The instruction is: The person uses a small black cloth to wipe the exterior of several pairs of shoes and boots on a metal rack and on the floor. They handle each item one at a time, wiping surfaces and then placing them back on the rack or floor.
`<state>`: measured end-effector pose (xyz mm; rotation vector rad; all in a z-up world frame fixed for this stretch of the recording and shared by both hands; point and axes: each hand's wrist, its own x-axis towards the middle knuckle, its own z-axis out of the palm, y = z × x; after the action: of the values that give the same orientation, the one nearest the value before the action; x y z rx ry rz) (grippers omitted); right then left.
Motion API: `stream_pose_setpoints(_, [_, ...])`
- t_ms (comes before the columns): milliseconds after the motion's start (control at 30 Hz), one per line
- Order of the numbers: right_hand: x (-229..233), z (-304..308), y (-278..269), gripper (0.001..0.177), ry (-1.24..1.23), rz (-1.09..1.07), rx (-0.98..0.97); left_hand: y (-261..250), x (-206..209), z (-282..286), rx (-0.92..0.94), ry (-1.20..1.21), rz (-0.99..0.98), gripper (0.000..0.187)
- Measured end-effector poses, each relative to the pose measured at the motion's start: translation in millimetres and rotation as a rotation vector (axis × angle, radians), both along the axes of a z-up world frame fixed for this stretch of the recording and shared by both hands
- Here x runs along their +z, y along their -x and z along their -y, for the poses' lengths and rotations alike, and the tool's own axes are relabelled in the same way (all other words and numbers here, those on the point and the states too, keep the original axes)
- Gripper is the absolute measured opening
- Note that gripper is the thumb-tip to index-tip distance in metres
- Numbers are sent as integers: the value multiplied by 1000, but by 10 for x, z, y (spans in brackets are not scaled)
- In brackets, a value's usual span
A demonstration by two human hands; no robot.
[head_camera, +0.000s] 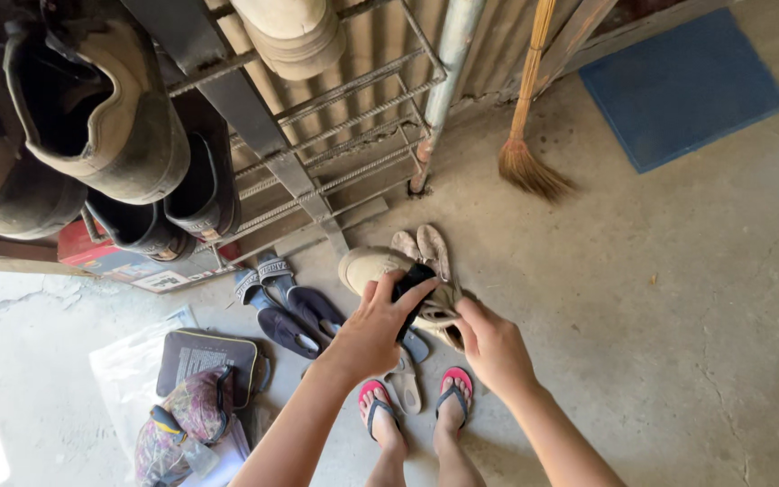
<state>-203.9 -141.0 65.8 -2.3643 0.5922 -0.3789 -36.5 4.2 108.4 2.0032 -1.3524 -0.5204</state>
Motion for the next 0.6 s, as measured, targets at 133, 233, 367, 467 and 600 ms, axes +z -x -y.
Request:
stream_pose_setpoints(133, [38, 89, -151, 15, -66, -92, 11, 38, 46, 71, 248, 27, -42, 43])
stream_pose_setpoints(233, [72, 95, -154, 36, -424, 98, -64, -27, -27, 97, 308, 128, 11, 34])
stream_pose_setpoints(367, [117, 135, -155, 60, -1138, -46, -808, -77, -50, 15, 348, 229, 40, 34])
stream_pose_setpoints(467, [8, 129, -154, 91, -1952, -222, -639, -17, -47, -78, 237, 294, 87, 36])
stream_pose_setpoints(600, [-466, 55, -130, 45, -1972, -74, -610, -14, -109, -168, 21, 230, 77, 35])
